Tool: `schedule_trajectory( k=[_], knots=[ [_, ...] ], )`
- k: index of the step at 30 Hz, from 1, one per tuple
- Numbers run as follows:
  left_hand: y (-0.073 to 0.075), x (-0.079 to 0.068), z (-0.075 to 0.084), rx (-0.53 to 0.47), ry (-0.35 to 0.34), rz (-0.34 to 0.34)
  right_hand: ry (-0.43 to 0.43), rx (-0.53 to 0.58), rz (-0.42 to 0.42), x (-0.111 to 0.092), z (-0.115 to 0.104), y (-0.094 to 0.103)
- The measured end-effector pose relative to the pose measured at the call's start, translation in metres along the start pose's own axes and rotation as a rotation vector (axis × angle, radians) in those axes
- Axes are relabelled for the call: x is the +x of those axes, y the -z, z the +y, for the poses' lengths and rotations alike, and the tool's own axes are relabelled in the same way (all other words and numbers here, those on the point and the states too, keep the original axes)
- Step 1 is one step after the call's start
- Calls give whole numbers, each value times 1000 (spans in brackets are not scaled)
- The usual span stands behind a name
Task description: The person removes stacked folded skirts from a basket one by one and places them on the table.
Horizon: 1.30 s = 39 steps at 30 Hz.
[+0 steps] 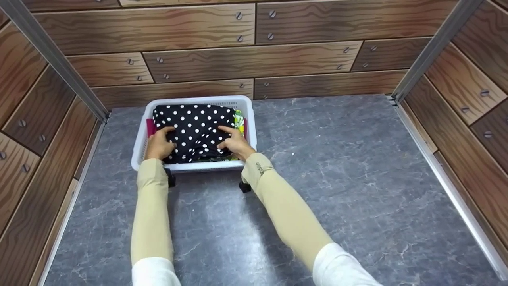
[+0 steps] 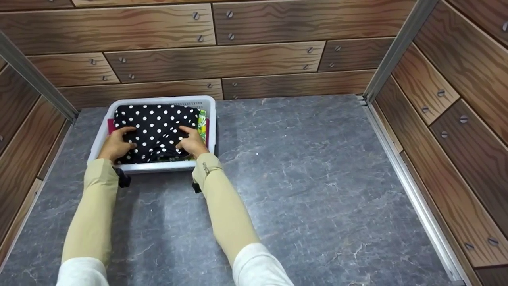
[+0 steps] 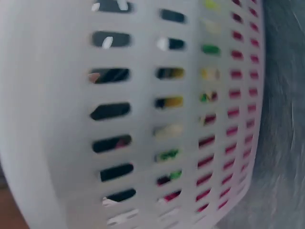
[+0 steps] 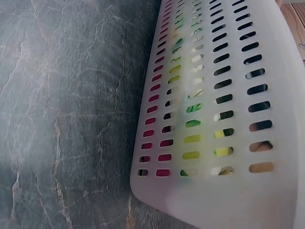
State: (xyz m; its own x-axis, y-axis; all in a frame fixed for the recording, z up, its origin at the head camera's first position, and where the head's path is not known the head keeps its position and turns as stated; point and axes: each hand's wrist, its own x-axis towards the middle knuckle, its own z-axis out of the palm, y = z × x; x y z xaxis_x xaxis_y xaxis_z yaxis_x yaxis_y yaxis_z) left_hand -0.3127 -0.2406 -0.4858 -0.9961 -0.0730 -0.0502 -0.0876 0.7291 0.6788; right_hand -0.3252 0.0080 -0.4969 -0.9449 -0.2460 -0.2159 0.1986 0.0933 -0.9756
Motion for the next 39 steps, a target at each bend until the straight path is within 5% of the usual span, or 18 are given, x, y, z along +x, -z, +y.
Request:
schedule_trajectory(
  k=[5, 18, 26, 39],
  knots=[
    [-1, 1, 10, -8, -59, 59, 4, 7, 46, 0, -2, 1],
    [7, -4, 7, -350, -19, 58, 128, -100, 24, -4, -19, 11],
    [18, -12, 21, -407, -64, 78, 171, -85, 4, -10, -29, 25],
    [4, -17, 46, -373, -118, 92, 146, 47, -5, -28, -39, 63]
  ],
)
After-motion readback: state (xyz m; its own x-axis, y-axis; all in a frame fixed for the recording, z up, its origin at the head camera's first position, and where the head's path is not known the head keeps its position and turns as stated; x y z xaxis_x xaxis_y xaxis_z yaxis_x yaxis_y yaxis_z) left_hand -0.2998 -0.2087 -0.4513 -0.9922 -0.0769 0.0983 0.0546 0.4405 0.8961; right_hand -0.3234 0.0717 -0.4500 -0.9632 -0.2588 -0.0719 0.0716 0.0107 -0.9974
